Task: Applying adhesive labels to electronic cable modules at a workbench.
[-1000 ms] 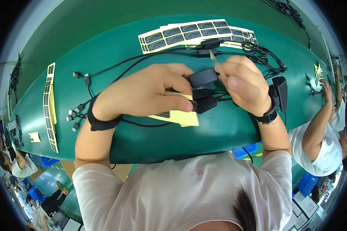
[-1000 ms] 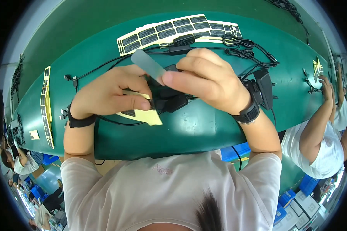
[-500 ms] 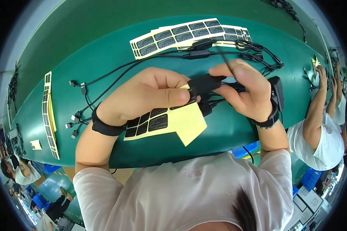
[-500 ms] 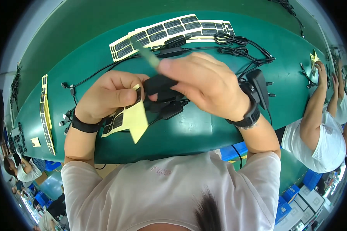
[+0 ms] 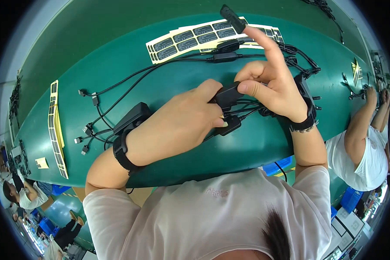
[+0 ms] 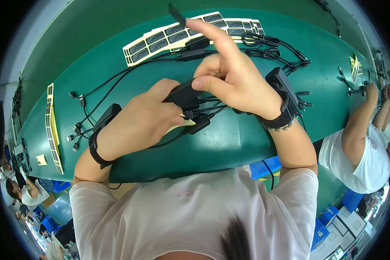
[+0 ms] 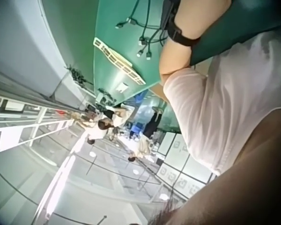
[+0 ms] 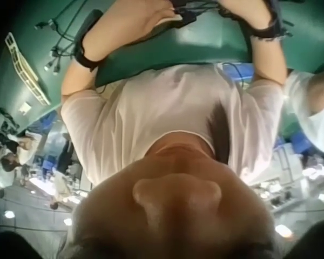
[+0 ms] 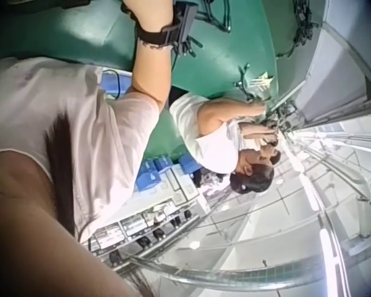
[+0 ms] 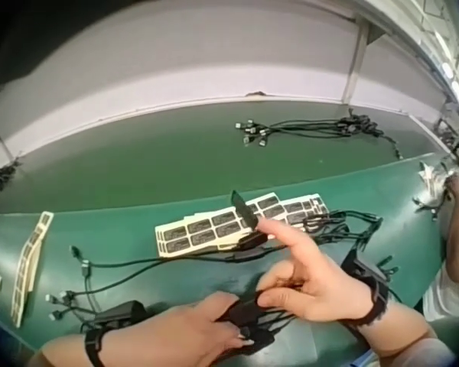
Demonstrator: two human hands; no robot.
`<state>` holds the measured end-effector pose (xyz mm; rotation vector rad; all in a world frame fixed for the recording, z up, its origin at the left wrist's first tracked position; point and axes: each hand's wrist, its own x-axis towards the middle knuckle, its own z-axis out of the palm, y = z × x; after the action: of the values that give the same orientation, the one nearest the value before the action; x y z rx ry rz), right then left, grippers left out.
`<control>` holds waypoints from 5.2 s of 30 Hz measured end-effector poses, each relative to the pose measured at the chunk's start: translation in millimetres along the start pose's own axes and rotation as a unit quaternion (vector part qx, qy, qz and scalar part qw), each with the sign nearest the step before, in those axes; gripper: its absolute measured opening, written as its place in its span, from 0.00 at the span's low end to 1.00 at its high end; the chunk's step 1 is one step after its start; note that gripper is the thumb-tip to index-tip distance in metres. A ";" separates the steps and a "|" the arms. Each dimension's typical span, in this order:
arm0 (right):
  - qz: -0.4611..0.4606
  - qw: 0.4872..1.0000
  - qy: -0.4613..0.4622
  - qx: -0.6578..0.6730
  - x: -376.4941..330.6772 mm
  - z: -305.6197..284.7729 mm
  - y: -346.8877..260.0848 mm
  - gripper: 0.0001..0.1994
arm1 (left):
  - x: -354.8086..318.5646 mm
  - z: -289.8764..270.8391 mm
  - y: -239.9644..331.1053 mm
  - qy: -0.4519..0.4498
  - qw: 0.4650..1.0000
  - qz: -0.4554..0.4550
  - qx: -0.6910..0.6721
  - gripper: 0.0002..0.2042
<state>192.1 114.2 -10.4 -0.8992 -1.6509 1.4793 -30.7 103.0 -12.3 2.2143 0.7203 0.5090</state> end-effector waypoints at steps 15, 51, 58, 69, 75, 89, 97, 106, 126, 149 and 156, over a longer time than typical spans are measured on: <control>0.113 0.967 0.214 0.075 -12.6 30.7 -7.6 0.03 | 1.9 7.8 -9.9 0.045 0.986 -0.042 -0.152 0.07; 0.066 0.973 0.213 0.063 -11.1 27.4 3.2 0.04 | -0.5 10.5 -5.6 0.024 0.980 -0.084 -0.180 0.06; 0.071 0.973 0.213 0.053 -10.6 28.7 1.5 0.04 | 0.1 10.3 -6.1 0.023 0.982 -0.078 -0.167 0.06; 0.031 0.975 0.219 0.004 -9.8 33.4 3.1 0.03 | -0.1 10.0 -4.8 0.022 0.981 -0.091 -0.168 0.07; -0.025 0.968 0.229 -0.101 -10.2 31.5 10.4 0.04 | 0.6 11.5 -4.8 0.030 0.985 -0.080 -0.151 0.07; -0.254 0.807 0.187 -0.499 -4.4 19.2 4.6 0.06 | 1.4 16.3 -5.7 0.080 0.983 -0.037 -0.159 0.07; -0.133 0.879 0.242 -0.389 -2.5 5.2 -6.6 0.07 | 1.5 9.6 -4.0 0.052 0.985 -0.066 -0.149 0.07; -0.225 0.878 0.092 -0.412 1.3 0.5 -4.2 0.13 | 2.9 9.5 -4.2 0.051 0.987 -0.057 -0.145 0.06; -0.364 0.775 0.113 -0.504 -3.2 8.2 10.2 0.13 | 5.1 4.2 -5.7 0.022 0.942 -0.129 -0.310 0.09; 0.060 0.984 0.169 0.009 -12.5 15.7 -14.3 0.03 | 4.7 1.4 -11.4 -0.031 0.965 -0.075 -0.249 0.09; 0.055 0.984 0.155 -0.070 -9.7 14.2 -7.6 0.05 | 3.6 1.0 -10.6 -0.026 0.970 -0.063 -0.232 0.08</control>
<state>184.3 98.2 -4.5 -1.2484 -1.5061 1.2292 -31.0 110.7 -20.4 1.7277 0.6330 0.4953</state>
